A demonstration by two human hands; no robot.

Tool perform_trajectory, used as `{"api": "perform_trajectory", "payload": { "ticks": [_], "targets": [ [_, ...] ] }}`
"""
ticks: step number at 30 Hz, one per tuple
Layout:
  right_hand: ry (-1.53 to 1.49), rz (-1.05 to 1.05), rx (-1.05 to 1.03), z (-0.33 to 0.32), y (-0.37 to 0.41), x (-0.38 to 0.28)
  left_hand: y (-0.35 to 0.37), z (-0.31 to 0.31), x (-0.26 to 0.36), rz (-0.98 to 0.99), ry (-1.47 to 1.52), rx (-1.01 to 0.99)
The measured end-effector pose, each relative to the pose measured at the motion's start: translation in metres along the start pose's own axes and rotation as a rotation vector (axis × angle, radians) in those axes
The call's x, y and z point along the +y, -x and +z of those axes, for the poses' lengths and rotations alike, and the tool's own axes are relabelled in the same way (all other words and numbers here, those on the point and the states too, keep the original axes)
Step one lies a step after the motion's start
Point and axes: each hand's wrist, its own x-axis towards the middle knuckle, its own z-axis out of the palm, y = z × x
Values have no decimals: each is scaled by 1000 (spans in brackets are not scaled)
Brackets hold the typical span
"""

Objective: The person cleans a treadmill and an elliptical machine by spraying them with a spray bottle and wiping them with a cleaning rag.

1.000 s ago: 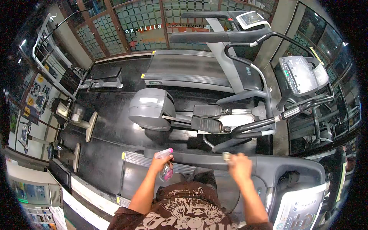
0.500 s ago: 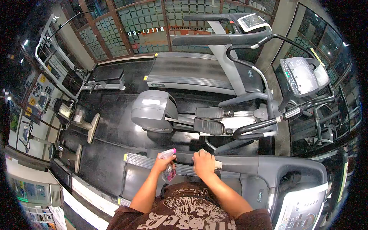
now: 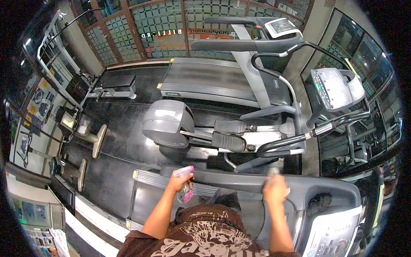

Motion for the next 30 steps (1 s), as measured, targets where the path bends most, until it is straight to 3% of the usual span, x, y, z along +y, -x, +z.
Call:
{"api": "perform_trajectory", "payload": {
  "ticks": [5, 10, 12, 14, 16, 20, 22, 23, 24, 25, 26, 28, 30],
  "targets": [
    [1, -317, -297, 34, 25, -151, 1, 2, 0, -6, -59, 30],
    [-99, -496, -302, 32, 13, -136, 2, 3, -1, -10, -81, 36],
    [-160, -167, -443, 0, 4, -113, 1, 2, -4, 10, -67, 45],
    [-165, -4, -337, -22, -7, -60, 2, 5, 1, 14, -73, 57],
    [-123, 133, -44, -28, -10, 13, 1, 2, -4, 15, -110, 55],
    [-18, 431, -6, -51, -11, 102, 1, 3, -4, 17, -79, 34],
    [32, 393, 184, -7, -2, 101, 3, 6, 1, 2, -83, 23],
    [-92, 458, -30, -31, -9, 48, 4, 7, 2, 3, -82, 24],
    [-97, 333, 63, 0, -2, 21, 4, 9, 2, 3, -83, 24],
    [-26, 180, 22, 38, 3, 1, 5, 10, 3, 2, -86, 24],
    [-7, 0, 33, 43, 8, -43, 4, 9, 1, 12, -114, 34],
    [67, -138, -289, 26, 12, -120, 6, 8, -7, 28, -173, 53],
    [79, -333, -234, 35, 20, -143, 10, 12, -4, 31, -153, 64]
  ]
}}
